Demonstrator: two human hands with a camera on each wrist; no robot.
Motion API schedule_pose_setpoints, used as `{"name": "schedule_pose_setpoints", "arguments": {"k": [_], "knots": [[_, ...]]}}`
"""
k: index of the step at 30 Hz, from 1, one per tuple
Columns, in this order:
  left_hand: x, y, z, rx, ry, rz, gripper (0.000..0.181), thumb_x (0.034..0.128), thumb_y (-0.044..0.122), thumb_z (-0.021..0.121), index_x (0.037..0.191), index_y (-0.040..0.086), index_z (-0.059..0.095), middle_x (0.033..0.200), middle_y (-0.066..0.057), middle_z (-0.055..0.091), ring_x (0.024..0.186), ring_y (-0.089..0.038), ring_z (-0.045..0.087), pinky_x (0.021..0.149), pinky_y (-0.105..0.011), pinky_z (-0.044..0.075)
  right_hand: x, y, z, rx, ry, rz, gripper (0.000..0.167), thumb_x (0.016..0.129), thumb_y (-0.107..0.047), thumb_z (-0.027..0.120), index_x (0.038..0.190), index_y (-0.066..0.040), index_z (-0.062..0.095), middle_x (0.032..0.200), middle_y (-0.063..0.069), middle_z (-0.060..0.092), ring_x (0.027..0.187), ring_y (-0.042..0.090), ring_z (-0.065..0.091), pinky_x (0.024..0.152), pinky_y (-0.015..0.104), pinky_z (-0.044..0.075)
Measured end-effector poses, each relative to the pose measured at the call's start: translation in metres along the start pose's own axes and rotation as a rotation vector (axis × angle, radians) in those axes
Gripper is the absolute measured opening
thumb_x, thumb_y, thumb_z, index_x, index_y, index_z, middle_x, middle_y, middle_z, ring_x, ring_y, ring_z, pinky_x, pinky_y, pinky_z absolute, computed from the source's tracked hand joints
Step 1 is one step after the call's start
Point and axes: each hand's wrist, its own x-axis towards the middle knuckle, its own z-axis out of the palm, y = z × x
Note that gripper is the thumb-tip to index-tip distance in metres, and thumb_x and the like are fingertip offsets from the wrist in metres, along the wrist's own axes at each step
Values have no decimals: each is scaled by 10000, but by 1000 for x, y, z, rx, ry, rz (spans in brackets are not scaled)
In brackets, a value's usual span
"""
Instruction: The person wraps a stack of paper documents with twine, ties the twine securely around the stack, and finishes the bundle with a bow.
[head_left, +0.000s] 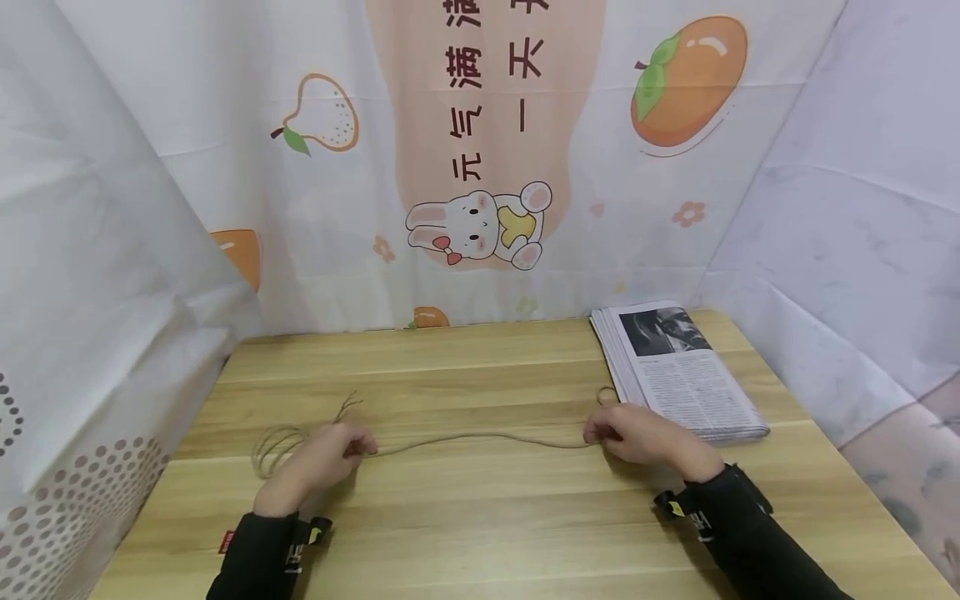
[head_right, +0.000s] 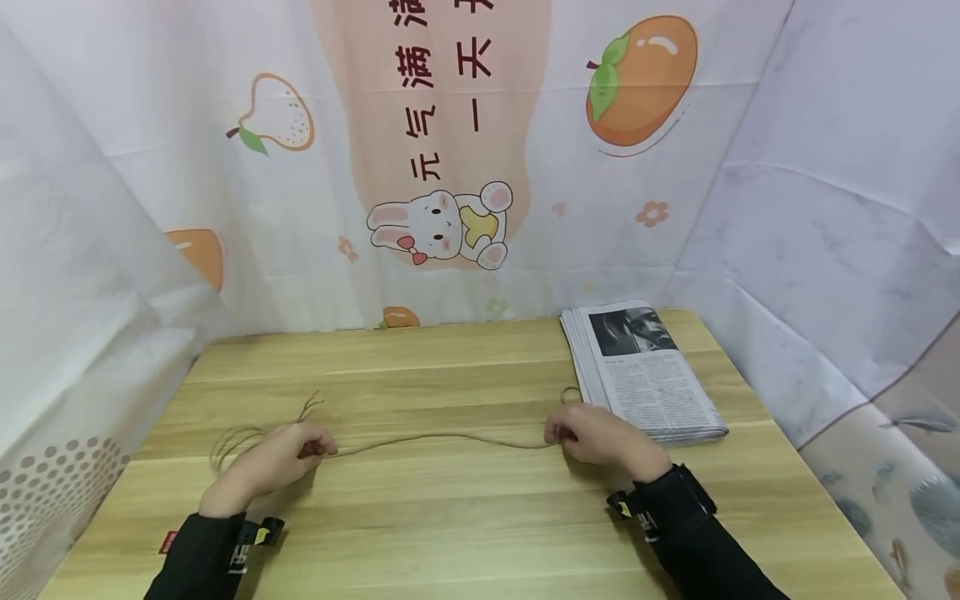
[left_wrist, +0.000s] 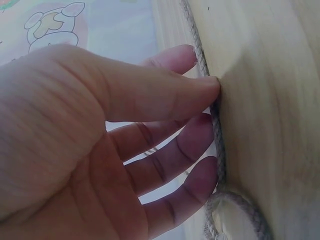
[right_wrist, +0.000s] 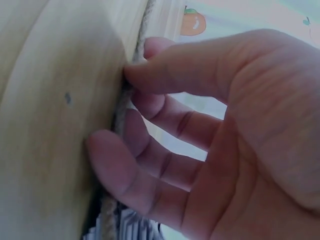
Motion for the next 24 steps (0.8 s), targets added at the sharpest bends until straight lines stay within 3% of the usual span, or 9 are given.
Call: {"name": "schedule_pose_setpoints", "arguments": {"k": [7, 16, 24], "knots": [[-7, -5, -5, -25, -28, -33, 207, 887, -73, 703, 962, 117, 740, 964, 12, 707, 911, -189, 651, 806, -424, 539, 4, -3, 0, -20, 1, -45, 275, 860, 105, 669, 916, -160, 710, 909, -76, 660, 838, 78, 596, 735, 322, 533], [-6, -5, -4, -47, -10, -69, 227, 887, -83, 709, 933, 138, 736, 984, 25, 700, 972, -212, 654, 849, -447, 528, 0, -1, -3, -24, 18, -19, 254, 874, 88, 671, 913, -158, 719, 917, -68, 677, 874, 111, 636, 767, 352, 549], [-2, -5, -4, -34, -37, -9, 207, 889, -79, 698, 951, 114, 739, 967, 9, 700, 907, -172, 640, 788, -387, 533, -2, -1, -5, -14, 8, 7, 284, 838, 115, 664, 852, -169, 686, 842, -98, 621, 764, 57, 555, 681, 304, 508]]}}
